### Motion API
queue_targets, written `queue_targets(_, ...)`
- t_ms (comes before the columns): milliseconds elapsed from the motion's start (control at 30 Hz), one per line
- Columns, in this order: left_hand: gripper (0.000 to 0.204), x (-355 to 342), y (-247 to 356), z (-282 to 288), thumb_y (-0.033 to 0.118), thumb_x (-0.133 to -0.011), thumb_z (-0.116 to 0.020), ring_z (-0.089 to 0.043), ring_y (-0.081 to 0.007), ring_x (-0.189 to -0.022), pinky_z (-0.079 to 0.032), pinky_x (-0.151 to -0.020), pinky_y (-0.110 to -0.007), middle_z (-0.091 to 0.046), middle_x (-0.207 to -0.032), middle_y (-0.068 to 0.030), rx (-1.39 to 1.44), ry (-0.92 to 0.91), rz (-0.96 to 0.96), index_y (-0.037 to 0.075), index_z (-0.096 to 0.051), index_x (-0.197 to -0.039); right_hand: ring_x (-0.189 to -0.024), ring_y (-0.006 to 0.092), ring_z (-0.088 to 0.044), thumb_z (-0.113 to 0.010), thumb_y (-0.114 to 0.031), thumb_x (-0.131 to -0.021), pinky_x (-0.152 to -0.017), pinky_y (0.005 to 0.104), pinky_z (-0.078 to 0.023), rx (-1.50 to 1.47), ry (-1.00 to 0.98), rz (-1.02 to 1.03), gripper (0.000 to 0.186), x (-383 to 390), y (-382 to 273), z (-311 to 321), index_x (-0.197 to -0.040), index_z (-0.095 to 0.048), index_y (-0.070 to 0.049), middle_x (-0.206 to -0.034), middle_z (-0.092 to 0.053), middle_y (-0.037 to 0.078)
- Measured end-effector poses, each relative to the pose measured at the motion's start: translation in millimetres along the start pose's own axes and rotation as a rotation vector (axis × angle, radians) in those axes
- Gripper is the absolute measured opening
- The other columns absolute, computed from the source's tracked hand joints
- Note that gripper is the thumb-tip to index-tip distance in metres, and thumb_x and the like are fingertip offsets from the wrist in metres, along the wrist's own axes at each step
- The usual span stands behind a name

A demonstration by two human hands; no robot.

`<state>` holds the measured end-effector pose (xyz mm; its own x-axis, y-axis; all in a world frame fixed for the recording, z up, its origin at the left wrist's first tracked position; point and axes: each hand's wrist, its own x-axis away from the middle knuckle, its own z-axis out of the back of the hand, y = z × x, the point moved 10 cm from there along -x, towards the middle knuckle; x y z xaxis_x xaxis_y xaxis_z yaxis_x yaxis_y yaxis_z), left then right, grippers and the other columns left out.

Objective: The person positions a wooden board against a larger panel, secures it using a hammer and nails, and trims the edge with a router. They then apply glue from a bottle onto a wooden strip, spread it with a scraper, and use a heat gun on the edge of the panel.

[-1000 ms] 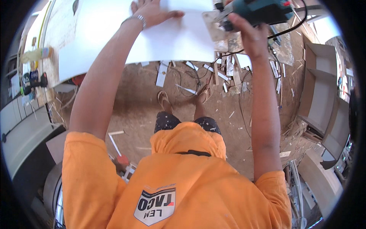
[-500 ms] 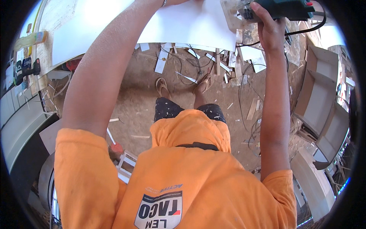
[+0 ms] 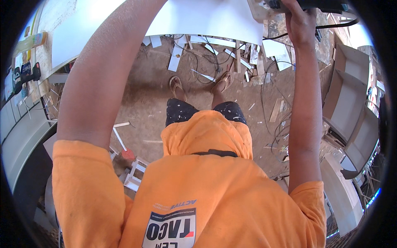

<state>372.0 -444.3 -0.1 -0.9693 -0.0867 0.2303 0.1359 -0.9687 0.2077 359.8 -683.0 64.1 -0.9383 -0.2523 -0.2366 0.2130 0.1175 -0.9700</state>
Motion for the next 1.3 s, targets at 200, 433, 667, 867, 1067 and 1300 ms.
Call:
queue_targets(200, 0.116, 0.7, 0.2, 0.1, 0.079, -0.084, -0.058, 0.005, -0.0434, -0.157, -0.001, -0.125, -0.055, 0.001, -0.17, -0.0248, 0.006, -0.01, 0.002, 0.013, -0.009, -0.165, -0.082, 0.0139, -0.064, -0.078, -0.012, -0.085, -0.075, 0.0287, -0.051, 0.042, -0.019, -0.075, 0.03, 0.8, 9.2, -3.0, -0.11, -0.066, -0.001, -0.097, -0.068, 0.004)
queue_targets(433, 0.118, 2.9, -3.8, 1.4, 0.079, -0.082, -0.06, 0.006, -0.0429, -0.157, -0.001, -0.126, -0.054, 0.0, -0.17, -0.0249, 0.005, -0.002, 0.016, 0.013, -0.01, -0.165, -0.079, 0.0127, -0.065, -0.078, -0.013, -0.085, -0.071, 0.0279, -0.051, 0.106, -0.026, -0.033, 0.027, 4.6, -2.1, -28.6, -0.107, -0.068, 0.0, -0.093, -0.069, 0.004)
queue_targets(667, 0.117, 4.2, -0.4, 4.3, 0.077, -0.081, -0.062, 0.006, -0.0406, -0.158, 0.0, -0.126, -0.052, 0.0, -0.171, -0.0228, 0.046, -0.008, -0.008, 0.013, -0.011, -0.166, -0.08, 0.0113, -0.062, -0.079, -0.014, -0.085, -0.071, 0.028, -0.049, 0.114, 0.01, -0.068, 0.027, 3.3, 0.3, -22.4, -0.106, -0.066, -0.002, -0.093, -0.066, 0.001)
queue_targets(867, 0.114, 9.5, 0.6, 6.4, 0.073, -0.083, -0.063, 0.007, -0.039, -0.158, 0.001, -0.126, -0.051, 0.001, -0.172, -0.0201, 0.085, -0.027, 0.018, 0.014, -0.011, -0.166, -0.087, 0.0119, -0.062, -0.075, -0.008, -0.087, -0.078, 0.0292, -0.05, 0.064, 0.009, -0.003, 0.029, 1.5, 1.3, -22.9, -0.113, -0.064, -0.003, -0.099, -0.065, 0.001)
queue_targets(1067, 0.112, 12.1, -1.4, 6.4, 0.071, -0.083, -0.063, 0.009, -0.0382, -0.158, 0.003, -0.126, -0.051, 0.002, -0.172, -0.0195, 0.125, -0.025, 0.016, 0.015, -0.011, -0.166, -0.091, 0.0146, -0.065, -0.073, -0.006, -0.088, -0.083, 0.0306, -0.052, 0.004, -0.024, 0.032, 0.033, 2.0, -4.8, -38.4, -0.119, -0.062, -0.001, -0.104, -0.066, 0.003)
queue_targets(1300, 0.11, 17.6, 1.4, 12.2, 0.069, -0.085, -0.063, 0.01, -0.0386, -0.158, 0.004, -0.126, -0.051, 0.002, -0.172, -0.0199, 0.167, 0.004, -0.036, 0.014, -0.011, -0.166, -0.091, 0.0149, -0.065, -0.073, -0.006, -0.09, -0.081, 0.03, -0.052, 0.065, 0.049, 0.018, 0.033, -2.5, -0.1, -16.5, -0.12, -0.061, 0.001, -0.105, -0.065, 0.004)
